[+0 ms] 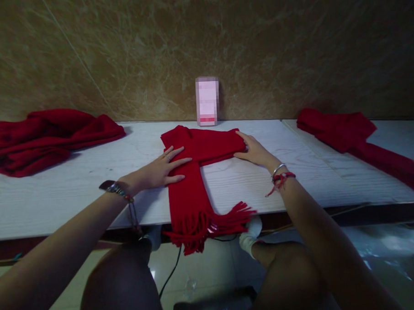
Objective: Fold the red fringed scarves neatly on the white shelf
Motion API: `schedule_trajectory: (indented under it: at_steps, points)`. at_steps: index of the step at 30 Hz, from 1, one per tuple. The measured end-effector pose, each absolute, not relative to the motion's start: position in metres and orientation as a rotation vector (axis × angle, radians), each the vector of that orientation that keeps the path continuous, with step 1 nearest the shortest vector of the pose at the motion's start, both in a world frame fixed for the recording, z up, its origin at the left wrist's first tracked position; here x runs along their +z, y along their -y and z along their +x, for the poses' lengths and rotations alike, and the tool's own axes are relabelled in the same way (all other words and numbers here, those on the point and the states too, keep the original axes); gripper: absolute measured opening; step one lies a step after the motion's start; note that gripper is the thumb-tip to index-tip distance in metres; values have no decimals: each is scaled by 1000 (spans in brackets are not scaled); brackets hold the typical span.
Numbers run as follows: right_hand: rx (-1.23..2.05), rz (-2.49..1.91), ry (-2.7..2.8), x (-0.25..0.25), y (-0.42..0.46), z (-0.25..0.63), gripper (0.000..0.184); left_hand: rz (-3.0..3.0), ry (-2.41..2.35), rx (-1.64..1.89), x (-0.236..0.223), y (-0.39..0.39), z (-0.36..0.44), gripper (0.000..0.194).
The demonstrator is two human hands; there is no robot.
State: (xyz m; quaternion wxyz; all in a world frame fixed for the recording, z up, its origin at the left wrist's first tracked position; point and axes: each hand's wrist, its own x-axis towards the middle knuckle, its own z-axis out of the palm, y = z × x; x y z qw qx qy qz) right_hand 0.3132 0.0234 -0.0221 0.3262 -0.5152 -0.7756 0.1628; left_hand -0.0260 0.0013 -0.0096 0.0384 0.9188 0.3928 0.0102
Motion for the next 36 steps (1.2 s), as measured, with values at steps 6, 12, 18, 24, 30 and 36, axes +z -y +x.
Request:
schedule_trajectory:
  at_steps: [6,12,18,24,30,36]
  points:
    - [349,-1387,2188,-17,-11,302,63,2873,-1104,-39,4,-12,-54,56]
    - [340,-1397,2198,-17,-12,299,59,2816,-1456,40,9,-14,-18,59]
    - [269,-1414,2193,-22,-14,293,63,2786,-1577,21,-2,-4,18,52]
    - [198,-1479,1979,-28,-18,282,57,2811,-1597,35,-2,-2,15,49]
    - [-8,-1495,1878,-13,-4,272,50,2800,-1610,53,-2,0,16,51]
    - [-149,-1476,2019,-6,5,272,52,2770,-1624,107,-2,2,16,51]
